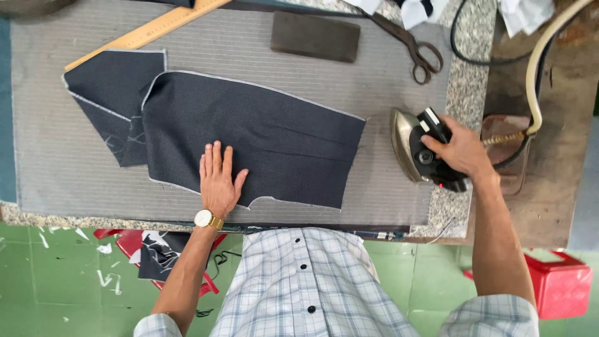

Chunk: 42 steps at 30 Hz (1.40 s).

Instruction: The person irons a dark fabric piece on a work table using a steam iron and a pressing block. The person repeatedly folds and unfolds the fabric, irons different sections, and uses the block to press seams and edges. The person flips the fabric over and continues ironing the other side.

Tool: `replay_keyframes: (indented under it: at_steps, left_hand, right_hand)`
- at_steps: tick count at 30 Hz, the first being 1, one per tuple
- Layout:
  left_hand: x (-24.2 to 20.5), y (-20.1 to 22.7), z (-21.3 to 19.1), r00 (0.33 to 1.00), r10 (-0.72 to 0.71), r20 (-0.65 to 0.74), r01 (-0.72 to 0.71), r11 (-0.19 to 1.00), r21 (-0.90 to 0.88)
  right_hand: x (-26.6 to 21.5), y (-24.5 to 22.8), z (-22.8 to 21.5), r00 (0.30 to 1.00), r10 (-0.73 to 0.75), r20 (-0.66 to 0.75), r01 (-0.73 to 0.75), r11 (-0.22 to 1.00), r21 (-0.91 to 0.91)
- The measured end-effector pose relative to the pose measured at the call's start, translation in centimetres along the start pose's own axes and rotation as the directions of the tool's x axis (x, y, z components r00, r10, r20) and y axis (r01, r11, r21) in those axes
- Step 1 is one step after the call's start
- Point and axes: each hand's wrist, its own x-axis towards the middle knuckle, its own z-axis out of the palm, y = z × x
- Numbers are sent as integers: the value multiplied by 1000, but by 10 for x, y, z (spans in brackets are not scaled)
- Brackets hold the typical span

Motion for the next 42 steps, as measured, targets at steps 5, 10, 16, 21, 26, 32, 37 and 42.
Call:
replay_keyframes:
  at_steps: [5,10,16,21,26,32,37,42]
  left_hand:
    - [-13,-9,24,999,-46,-17,46,999,-10]
    - [-13,-9,24,999,-35,-5,35,999,15]
    - [-11,-10,26,999,-50,17,49,996,70]
    - [-9,-10,30,998,-46,-34,48,997,61]
    - [-11,-11,32,997,-59,-47,62,996,57]
    - [-10,-10,22,999,-49,-20,49,999,23]
    - [-10,-9,20,999,-34,27,34,999,2]
    - [-13,-10,29,999,-32,-31,34,998,57]
  right_hand:
    - [7,-12,18,998,23,-56,-11,976,218]
    - [12,-88,34,997,-19,-68,9,990,-140]
    - [57,-211,66,988,-112,102,144,904,-403]
    - [126,-286,111,879,-441,182,477,810,-340]
    - [169,-340,145,782,-584,219,623,714,-320]
    - [159,-357,124,764,-452,460,603,754,-261]
    - [130,-320,102,761,-281,585,528,792,-306]
    - [90,-274,83,792,-262,551,477,828,-293]
